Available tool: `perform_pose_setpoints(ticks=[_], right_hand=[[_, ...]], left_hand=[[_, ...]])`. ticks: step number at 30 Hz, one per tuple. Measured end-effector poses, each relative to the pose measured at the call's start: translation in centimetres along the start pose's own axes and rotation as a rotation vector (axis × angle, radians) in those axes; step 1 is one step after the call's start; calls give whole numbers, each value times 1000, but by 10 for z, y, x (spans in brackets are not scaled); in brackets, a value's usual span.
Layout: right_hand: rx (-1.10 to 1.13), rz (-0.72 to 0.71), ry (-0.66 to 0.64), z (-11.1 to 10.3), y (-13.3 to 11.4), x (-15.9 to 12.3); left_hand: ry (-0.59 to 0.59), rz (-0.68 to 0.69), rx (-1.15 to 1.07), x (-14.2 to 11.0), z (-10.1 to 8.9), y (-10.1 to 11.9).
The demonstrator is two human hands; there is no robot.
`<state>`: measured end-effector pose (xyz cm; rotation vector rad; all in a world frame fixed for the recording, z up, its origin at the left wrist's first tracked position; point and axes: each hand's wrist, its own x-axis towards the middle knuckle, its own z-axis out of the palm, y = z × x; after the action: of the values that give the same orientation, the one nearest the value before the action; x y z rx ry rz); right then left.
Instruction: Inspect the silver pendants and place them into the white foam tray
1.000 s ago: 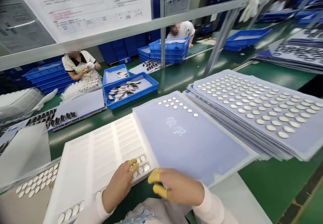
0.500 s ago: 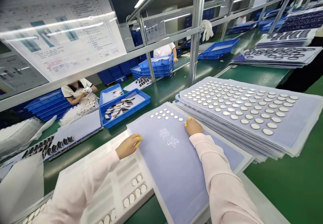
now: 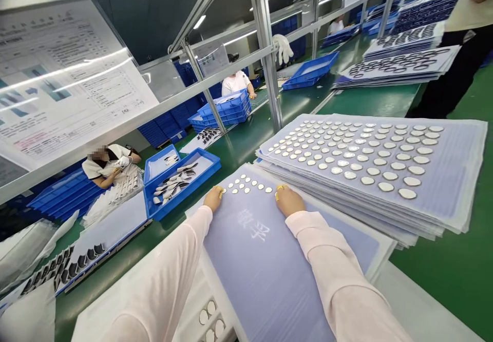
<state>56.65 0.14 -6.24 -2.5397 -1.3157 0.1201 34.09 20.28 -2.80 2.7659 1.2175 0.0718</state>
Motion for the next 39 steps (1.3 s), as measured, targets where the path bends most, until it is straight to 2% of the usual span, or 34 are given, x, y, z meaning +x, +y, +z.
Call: perform_pose_setpoints(ticks=[9,15,20,26,29,32,39], right_hand=[[-25,-135,-32,-4,9,-5],[-70,-150,-27,-7,7,-9],[-91,-168,-30,-9,6,-9],[-104,-184,-41,-9,7,-7],[-118,-176,-47,-8,7,-6],[-146,-161,-64,-7,3,-5],[-248,-131,-122,-20,-13,-8]], left_hand=[[-106,-4,12,21,5,-12],[-152,2,20,23,1,-10],[-117,3,10,14,-3,-7],[19,0,-109,-7,-18,-6],[116,24,-230,-30,-28,-6],[187,86,-375,-67,-34,-2],[252,234,-673,-197,-49,15]])
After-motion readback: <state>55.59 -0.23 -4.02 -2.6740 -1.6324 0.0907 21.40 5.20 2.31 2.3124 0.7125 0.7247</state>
